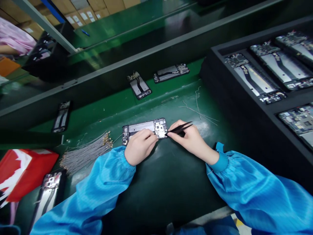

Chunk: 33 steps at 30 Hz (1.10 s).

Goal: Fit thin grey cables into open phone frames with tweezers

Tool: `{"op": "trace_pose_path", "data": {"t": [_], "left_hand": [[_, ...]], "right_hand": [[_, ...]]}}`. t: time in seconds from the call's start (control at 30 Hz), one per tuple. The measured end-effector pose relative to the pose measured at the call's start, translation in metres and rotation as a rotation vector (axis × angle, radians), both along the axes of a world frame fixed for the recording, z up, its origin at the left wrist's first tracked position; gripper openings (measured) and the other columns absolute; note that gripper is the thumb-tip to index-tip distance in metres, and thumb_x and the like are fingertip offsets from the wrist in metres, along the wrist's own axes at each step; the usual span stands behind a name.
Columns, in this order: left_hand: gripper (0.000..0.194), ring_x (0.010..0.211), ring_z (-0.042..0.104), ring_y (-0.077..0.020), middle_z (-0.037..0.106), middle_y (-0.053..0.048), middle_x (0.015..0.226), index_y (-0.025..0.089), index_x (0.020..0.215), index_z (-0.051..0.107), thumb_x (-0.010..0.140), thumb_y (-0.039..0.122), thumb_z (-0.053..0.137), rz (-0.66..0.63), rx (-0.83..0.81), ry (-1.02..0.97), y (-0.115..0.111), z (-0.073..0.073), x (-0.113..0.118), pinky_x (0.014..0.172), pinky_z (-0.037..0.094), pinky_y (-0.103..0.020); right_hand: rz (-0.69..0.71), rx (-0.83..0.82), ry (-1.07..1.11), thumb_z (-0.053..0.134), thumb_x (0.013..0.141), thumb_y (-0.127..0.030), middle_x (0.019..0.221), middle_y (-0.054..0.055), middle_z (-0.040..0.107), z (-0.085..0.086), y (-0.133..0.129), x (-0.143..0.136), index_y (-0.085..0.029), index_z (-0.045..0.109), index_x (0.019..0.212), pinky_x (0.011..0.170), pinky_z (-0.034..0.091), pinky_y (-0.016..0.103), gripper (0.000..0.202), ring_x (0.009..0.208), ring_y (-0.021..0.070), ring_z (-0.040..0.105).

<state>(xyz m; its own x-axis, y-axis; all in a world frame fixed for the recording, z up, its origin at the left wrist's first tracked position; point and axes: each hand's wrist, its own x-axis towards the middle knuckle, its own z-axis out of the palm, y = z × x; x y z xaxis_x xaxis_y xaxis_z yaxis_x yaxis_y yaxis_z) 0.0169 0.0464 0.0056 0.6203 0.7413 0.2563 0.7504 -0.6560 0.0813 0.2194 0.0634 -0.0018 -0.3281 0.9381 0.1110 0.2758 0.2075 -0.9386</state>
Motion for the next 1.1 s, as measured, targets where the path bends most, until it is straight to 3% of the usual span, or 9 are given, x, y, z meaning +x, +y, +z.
{"op": "trace_pose_path", "data": {"t": [0.57,0.9,1.1], "left_hand": [[0.024,0.066,0.043,-0.0139,0.049,-0.001,0.069,0.019,0.076,0.058,0.089,0.018,0.037,-0.045,0.024,0.004,-0.002,-0.002,0.001,0.06,0.031,-0.028],[0.024,0.066,0.043,-0.0143,0.049,-0.002,0.068,0.018,0.074,0.057,0.088,0.019,0.038,-0.048,0.007,0.005,-0.001,-0.001,0.002,0.059,0.032,-0.028],[0.023,0.074,0.048,-0.0149,0.052,-0.004,0.076,0.017,0.081,0.057,0.089,0.021,0.036,-0.006,-0.151,-0.101,0.001,-0.004,0.001,0.065,0.041,-0.026]], "right_hand": [[-0.023,-0.023,-0.077,0.059,0.077,-0.032,0.083,0.004,0.064,0.003,0.0,0.001,-0.02,0.061,0.081,0.065,0.049,0.031,0.013,0.076,0.0178,0.061],[0.171,0.334,-0.204,0.052,0.081,-0.018,0.082,0.005,0.062,0.009,-0.005,-0.006,-0.02,0.057,0.083,0.068,0.048,0.032,0.006,0.077,0.0177,0.058],[0.116,0.21,-0.194,0.05,0.081,-0.019,0.085,0.005,0.063,0.015,0.008,-0.008,-0.02,0.056,0.08,0.071,0.049,0.033,0.007,0.079,0.018,0.06]]}}
